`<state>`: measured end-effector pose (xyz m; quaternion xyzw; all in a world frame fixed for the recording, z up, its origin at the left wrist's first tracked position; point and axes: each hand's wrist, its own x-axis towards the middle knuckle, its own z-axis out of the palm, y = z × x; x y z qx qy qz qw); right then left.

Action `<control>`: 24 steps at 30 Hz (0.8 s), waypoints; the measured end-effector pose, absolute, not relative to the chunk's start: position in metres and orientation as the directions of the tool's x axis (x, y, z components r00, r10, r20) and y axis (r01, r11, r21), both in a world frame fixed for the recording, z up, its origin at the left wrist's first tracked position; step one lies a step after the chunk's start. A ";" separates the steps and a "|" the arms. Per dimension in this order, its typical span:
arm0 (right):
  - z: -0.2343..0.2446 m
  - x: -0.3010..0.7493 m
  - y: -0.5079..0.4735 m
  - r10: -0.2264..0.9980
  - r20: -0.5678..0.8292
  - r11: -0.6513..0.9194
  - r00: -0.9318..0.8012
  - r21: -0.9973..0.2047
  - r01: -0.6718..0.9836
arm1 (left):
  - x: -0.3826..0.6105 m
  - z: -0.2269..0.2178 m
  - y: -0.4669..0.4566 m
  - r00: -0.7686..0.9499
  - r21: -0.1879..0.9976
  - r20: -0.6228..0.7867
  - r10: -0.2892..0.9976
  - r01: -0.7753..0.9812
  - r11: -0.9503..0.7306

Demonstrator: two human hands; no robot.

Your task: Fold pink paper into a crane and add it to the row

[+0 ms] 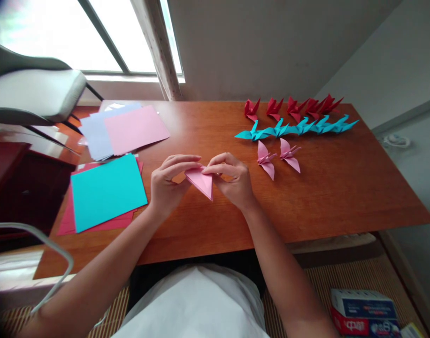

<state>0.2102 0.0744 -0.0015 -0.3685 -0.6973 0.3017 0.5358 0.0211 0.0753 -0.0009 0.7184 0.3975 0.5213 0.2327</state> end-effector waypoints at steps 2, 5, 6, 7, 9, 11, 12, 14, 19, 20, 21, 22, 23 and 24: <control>-0.001 0.210 0.074 0.828 0.544 0.560 -0.134 -0.795 0.233 | 0.020 0.001 0.075 0.154 0.685 0.610 0.777 0.391 -0.615; -0.001 0.209 0.074 0.823 0.553 0.567 -0.127 -0.789 0.237 | 0.020 0.000 0.075 0.194 0.639 0.628 0.754 0.424 -0.641; -0.001 0.208 0.074 0.824 0.550 0.567 -0.136 -0.794 0.220 | 0.020 0.000 0.075 0.204 0.637 0.623 0.755 0.428 -0.641; 0.000 0.208 0.074 0.827 0.544 0.563 -0.145 -0.802 0.200 | 0.020 -0.001 0.075 0.209 0.641 0.615 0.760 0.428 -0.637; 0.000 0.207 0.074 0.844 0.513 0.534 -0.154 -0.828 0.172 | 0.020 -0.003 0.074 0.202 0.663 0.599 0.775 0.417 -0.622; 0.000 0.207 0.074 0.875 0.462 0.481 -0.145 -0.861 0.164 | 0.021 -0.005 0.074 0.190 0.696 0.572 0.798 0.401 -0.595; -0.001 0.207 0.074 0.887 0.441 0.459 -0.138 -0.873 0.163 | 0.021 -0.006 0.073 0.185 0.713 0.557 0.810 0.395 -0.580; -0.002 0.207 0.074 0.900 0.418 0.434 -0.124 -0.888 0.153 | 0.022 -0.006 0.073 0.181 0.734 0.530 0.828 0.390 -0.555; -0.007 0.209 0.074 0.919 0.386 0.393 -0.080 -0.913 0.111 | 0.022 -0.004 0.072 0.187 0.726 0.555 0.811 0.368 -0.582; -0.007 0.209 0.075 0.923 0.380 0.385 -0.066 -0.917 0.102 | 0.022 -0.003 0.072 0.190 0.724 0.562 0.805 0.357 -0.590; -0.007 0.209 0.075 0.926 0.374 0.377 -0.054 -0.921 0.096 | 0.021 -0.002 0.071 0.193 0.724 0.567 0.801 0.346 -0.596; -0.007 0.208 0.075 0.928 0.369 0.371 -0.044 -0.924 0.089 | 0.021 -0.002 0.071 0.194 0.727 0.568 0.800 0.338 -0.598; -0.007 0.208 0.075 0.931 0.363 0.365 -0.041 -0.927 0.084 | 0.022 -0.001 0.071 0.192 0.731 0.567 0.801 0.332 -0.597; -0.007 0.208 0.075 0.933 0.357 0.359 -0.041 -0.930 0.078 | 0.022 -0.001 0.071 0.188 0.738 0.563 0.805 0.326 -0.591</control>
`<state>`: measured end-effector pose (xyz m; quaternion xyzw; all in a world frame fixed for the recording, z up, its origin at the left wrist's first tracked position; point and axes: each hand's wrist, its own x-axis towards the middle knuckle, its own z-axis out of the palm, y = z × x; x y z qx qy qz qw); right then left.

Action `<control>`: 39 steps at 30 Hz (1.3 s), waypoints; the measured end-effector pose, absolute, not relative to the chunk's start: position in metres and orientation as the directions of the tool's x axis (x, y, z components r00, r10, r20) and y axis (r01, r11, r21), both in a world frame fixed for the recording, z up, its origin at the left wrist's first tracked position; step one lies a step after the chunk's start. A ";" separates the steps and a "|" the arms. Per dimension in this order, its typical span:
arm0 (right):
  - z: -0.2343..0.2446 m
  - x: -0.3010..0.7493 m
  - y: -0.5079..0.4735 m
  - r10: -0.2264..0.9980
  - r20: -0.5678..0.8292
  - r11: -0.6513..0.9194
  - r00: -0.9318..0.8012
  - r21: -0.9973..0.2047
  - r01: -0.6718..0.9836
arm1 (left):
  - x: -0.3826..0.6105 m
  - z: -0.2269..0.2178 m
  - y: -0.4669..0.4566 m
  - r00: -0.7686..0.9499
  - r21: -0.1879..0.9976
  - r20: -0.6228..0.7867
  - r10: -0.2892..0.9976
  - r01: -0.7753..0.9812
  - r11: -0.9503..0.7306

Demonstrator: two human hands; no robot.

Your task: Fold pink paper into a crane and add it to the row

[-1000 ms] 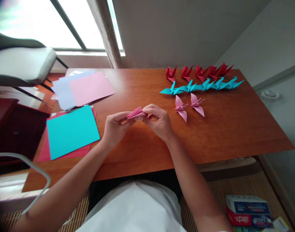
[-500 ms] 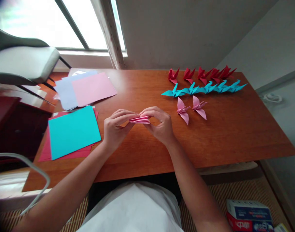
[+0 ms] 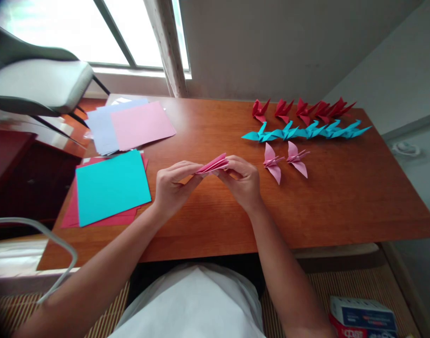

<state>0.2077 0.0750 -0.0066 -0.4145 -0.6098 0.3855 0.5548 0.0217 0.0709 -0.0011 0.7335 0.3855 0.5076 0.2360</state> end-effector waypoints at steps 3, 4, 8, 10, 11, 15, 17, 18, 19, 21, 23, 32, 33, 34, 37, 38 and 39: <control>-0.006 0.207 0.075 0.936 0.346 0.349 -0.059 -0.936 0.050 | 0.023 0.000 0.070 0.161 0.772 0.542 0.825 0.292 -0.564; -0.007 0.207 0.074 0.937 0.343 0.346 -0.068 -0.937 0.040 | 0.024 0.000 0.070 0.150 0.786 0.535 0.831 0.273 -0.555; -0.007 0.207 0.074 0.935 0.343 0.347 -0.094 -0.938 0.025 | 0.025 0.004 0.070 0.124 0.835 0.504 0.855 0.184 -0.519; -0.006 0.207 0.075 0.931 0.350 0.354 -0.102 -0.935 0.025 | 0.025 0.005 0.070 0.113 0.851 0.488 0.865 0.159 -0.501; -0.006 0.207 0.075 0.929 0.355 0.359 -0.106 -0.933 0.026 | 0.025 0.006 0.070 0.109 0.859 0.477 0.872 0.152 -0.488; -0.007 0.205 0.075 0.930 0.355 0.359 -0.096 -0.933 0.028 | 0.025 0.003 0.070 0.086 0.911 0.376 0.922 0.147 -0.385; -0.009 0.204 0.074 0.944 0.322 0.324 -0.066 -0.946 0.008 | 0.025 0.000 0.069 0.059 0.942 0.302 0.952 0.136 -0.307; -0.010 0.204 0.074 0.953 0.301 0.301 -0.048 -0.954 -0.002 | 0.026 -0.001 0.069 0.052 0.956 0.263 0.964 0.121 -0.267; -0.010 0.204 0.074 0.959 0.281 0.281 -0.030 -0.960 -0.006 | 0.026 -0.002 0.069 0.054 0.969 0.223 0.973 0.096 -0.227; -0.011 0.203 0.073 0.964 0.264 0.264 -0.010 -0.964 0.016 | 0.027 -0.003 0.069 0.079 0.987 0.155 0.985 0.021 -0.157; -0.010 0.203 0.073 0.959 0.283 0.284 -0.019 -0.957 0.054 | 0.028 -0.002 0.070 0.108 0.992 0.110 0.988 -0.066 -0.104; -0.006 0.204 0.075 0.978 0.191 0.198 -0.081 -0.976 0.088 | 0.026 0.000 0.071 0.199 0.997 0.029 0.979 -0.075 -0.014; -0.005 0.204 0.075 0.979 0.193 0.199 -0.067 -0.974 0.107 | 0.027 0.000 0.072 0.202 0.997 0.034 0.979 -0.074 -0.019; -0.004 0.203 0.074 0.979 0.196 0.202 -0.055 -0.972 0.122 | 0.027 -0.001 0.072 0.200 0.997 0.038 0.979 -0.074 -0.024; -0.001 0.203 0.074 0.981 0.189 0.193 -0.041 -0.971 0.142 | 0.029 -0.003 0.072 0.198 0.998 0.030 0.980 -0.066 -0.017; -0.001 0.203 0.074 0.983 0.181 0.185 -0.038 -0.973 0.136 | 0.029 -0.003 0.072 0.207 0.998 0.023 0.978 -0.061 -0.011; -0.001 0.203 0.074 0.984 0.174 0.177 -0.030 -0.977 0.124 | 0.029 -0.003 0.072 0.221 0.998 0.017 0.975 -0.056 -0.005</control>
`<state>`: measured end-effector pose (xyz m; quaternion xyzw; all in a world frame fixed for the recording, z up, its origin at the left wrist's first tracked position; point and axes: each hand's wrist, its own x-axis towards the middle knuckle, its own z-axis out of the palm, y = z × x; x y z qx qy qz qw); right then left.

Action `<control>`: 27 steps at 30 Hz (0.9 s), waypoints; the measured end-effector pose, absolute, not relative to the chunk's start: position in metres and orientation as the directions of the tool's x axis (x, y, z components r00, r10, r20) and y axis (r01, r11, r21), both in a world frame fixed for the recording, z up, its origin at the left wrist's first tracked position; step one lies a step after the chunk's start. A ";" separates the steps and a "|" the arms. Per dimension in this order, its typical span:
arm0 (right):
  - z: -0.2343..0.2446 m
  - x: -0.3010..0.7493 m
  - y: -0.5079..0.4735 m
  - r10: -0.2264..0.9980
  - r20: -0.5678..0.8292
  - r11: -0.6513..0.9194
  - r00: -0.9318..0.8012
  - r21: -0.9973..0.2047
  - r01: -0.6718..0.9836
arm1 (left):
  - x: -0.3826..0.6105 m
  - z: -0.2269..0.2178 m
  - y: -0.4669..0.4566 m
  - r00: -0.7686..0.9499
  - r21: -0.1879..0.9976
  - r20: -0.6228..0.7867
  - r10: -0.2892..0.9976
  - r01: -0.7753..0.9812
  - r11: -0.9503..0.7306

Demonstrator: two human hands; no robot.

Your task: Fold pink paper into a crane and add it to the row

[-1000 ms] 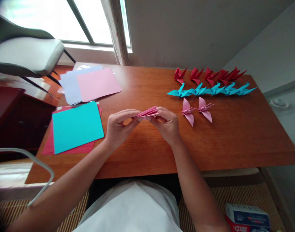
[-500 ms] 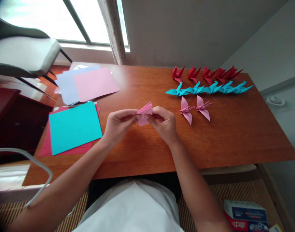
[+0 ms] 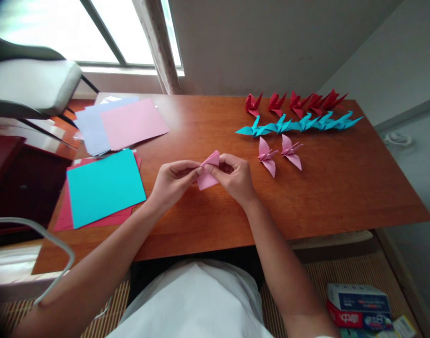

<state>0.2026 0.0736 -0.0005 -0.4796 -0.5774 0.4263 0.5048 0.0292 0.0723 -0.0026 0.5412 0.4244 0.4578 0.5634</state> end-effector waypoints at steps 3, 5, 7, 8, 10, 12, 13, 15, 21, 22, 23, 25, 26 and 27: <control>-0.002 0.203 0.074 0.985 0.171 0.167 0.030 -0.981 0.093 | 0.029 -0.001 0.072 0.260 0.999 0.009 0.966 -0.049 0.004; -0.003 0.203 0.074 0.979 0.190 0.183 0.069 -0.978 0.099 | 0.029 0.000 0.072 0.287 0.997 -0.031 0.957 -0.055 0.048; -0.005 0.204 0.074 0.969 0.228 0.217 0.090 -0.969 0.118 | 0.029 0.003 0.071 0.341 0.984 -0.125 0.932 -0.078 0.160; -0.006 0.204 0.074 0.964 0.247 0.234 0.098 -0.964 0.123 | 0.028 0.004 0.071 0.390 0.969 -0.183 0.902 -0.085 0.233; -0.007 0.205 0.074 0.956 0.274 0.260 0.104 -0.957 0.127 | 0.028 0.006 0.070 0.488 0.933 -0.274 0.829 -0.073 0.352; -0.008 0.205 0.075 0.957 0.275 0.262 0.094 -0.957 0.127 | 0.028 0.007 0.070 0.527 0.921 -0.305 0.793 -0.050 0.387; -0.008 0.205 0.076 0.960 0.268 0.257 0.084 -0.959 0.118 | 0.028 0.007 0.070 0.518 0.925 -0.300 0.801 -0.049 0.378; -0.009 0.206 0.077 0.965 0.249 0.241 0.079 -0.966 0.095 | 0.029 0.006 0.070 0.455 0.938 -0.275 0.847 -0.066 0.340; -0.011 0.207 0.080 0.932 0.316 0.290 0.177 -0.944 0.157 | 0.030 0.001 0.071 0.320 0.970 -0.200 0.926 -0.071 0.234; -0.011 0.207 0.080 0.926 0.335 0.307 0.171 -0.936 0.171 | 0.031 0.000 0.071 0.323 0.974 -0.186 0.928 -0.065 0.218; -0.012 0.207 0.080 0.924 0.351 0.323 0.154 -0.929 0.183 | 0.031 -0.002 0.071 0.323 0.978 -0.172 0.931 -0.056 0.201; -0.012 0.207 0.080 0.921 0.372 0.345 0.116 -0.917 0.200 | 0.032 -0.004 0.071 0.310 0.985 -0.150 0.939 -0.036 0.169; -0.013 0.207 0.080 0.921 0.376 0.350 0.105 -0.914 0.206 | 0.032 -0.006 0.071 0.302 0.987 -0.141 0.943 -0.027 0.156; -0.013 0.207 0.080 0.920 0.379 0.353 0.099 -0.912 0.209 | 0.033 -0.007 0.071 0.295 0.990 -0.130 0.947 -0.021 0.142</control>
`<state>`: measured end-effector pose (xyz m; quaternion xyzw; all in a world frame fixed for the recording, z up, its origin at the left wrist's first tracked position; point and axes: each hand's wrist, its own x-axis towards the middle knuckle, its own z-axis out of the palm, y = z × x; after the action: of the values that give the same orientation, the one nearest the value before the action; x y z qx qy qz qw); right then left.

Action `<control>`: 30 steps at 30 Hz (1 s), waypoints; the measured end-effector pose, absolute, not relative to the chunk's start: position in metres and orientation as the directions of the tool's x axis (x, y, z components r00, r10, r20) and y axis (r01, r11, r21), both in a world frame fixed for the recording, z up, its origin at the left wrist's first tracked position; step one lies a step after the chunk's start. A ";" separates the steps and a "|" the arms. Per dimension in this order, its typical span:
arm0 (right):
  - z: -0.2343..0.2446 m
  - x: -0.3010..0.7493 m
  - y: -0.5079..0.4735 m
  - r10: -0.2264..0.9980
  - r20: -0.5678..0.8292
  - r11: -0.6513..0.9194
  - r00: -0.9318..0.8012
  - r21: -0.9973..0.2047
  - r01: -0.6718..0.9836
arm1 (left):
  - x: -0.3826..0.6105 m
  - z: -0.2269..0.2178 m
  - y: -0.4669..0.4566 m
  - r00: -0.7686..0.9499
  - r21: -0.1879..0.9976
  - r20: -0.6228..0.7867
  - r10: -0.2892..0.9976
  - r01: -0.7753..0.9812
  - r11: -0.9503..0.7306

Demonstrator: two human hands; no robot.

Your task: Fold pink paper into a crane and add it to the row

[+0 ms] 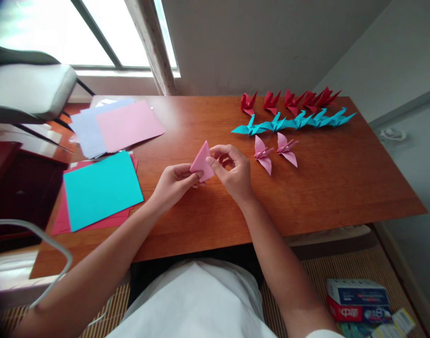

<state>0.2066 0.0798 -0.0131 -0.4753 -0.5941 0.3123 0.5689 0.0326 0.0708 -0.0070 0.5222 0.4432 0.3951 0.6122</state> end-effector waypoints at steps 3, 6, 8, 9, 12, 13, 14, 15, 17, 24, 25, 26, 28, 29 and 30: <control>-0.013 0.206 0.080 0.914 0.394 0.368 0.096 -0.905 0.214 | 0.034 -0.010 0.071 0.276 0.996 -0.082 0.958 -0.016 0.090; -0.011 0.206 0.080 0.897 0.434 0.399 0.088 -0.879 0.261 | 0.035 -0.010 0.072 0.252 0.999 -0.038 0.967 0.004 0.038; -0.009 0.207 0.079 0.884 0.460 0.417 0.080 -0.854 0.310 | 0.035 -0.010 0.072 0.240 0.999 -0.032 0.970 0.030 0.026; -0.008 0.207 0.079 0.878 0.473 0.424 0.077 -0.842 0.333 | 0.035 -0.010 0.072 0.233 0.999 -0.034 0.972 0.042 0.025; -0.006 0.207 0.078 0.854 0.514 0.449 0.078 -0.805 0.388 | 0.034 -0.010 0.071 0.215 0.997 -0.027 0.976 0.070 0.012; -0.006 0.207 0.077 0.843 0.531 0.461 0.084 -0.794 0.397 | 0.034 -0.010 0.071 0.216 0.997 -0.022 0.976 0.077 0.006; -0.006 0.207 0.077 0.831 0.549 0.475 0.089 -0.784 0.399 | 0.034 -0.010 0.071 0.220 0.997 -0.019 0.975 0.079 0.002; -0.006 0.207 0.076 0.820 0.566 0.493 0.090 -0.777 0.391 | 0.034 -0.011 0.071 0.228 0.997 -0.019 0.974 0.076 0.001; -0.005 0.207 0.075 0.810 0.582 0.524 0.071 -0.774 0.356 | 0.035 -0.011 0.071 0.244 0.998 -0.024 0.970 0.058 0.010; -0.001 0.207 0.074 0.805 0.580 0.589 -0.124 -0.756 0.287 | 0.033 -0.002 0.072 0.264 0.992 -0.112 0.958 -0.026 0.123; -0.001 0.206 0.074 0.802 0.578 0.595 -0.149 -0.749 0.291 | 0.032 -0.001 0.072 0.263 0.988 -0.128 0.956 -0.045 0.145; 0.000 0.206 0.074 0.796 0.579 0.603 -0.173 -0.740 0.298 | 0.032 0.000 0.072 0.261 0.984 -0.143 0.955 -0.071 0.167; 0.000 0.205 0.074 0.780 0.587 0.626 -0.219 -0.713 0.318 | 0.030 0.001 0.073 0.249 0.966 -0.172 0.953 -0.146 0.212; -0.001 0.204 0.074 0.767 0.595 0.641 -0.240 -0.694 0.328 | 0.029 0.001 0.073 0.247 0.953 -0.184 0.952 -0.194 0.234; -0.002 0.203 0.074 0.753 0.605 0.657 -0.257 -0.674 0.338 | 0.029 0.000 0.074 0.246 0.936 -0.194 0.950 -0.244 0.255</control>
<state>0.2032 0.0736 -0.0017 -0.3570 -0.7645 0.2102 0.4938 0.0286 0.0736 0.0002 0.4175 0.4228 0.4454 0.6697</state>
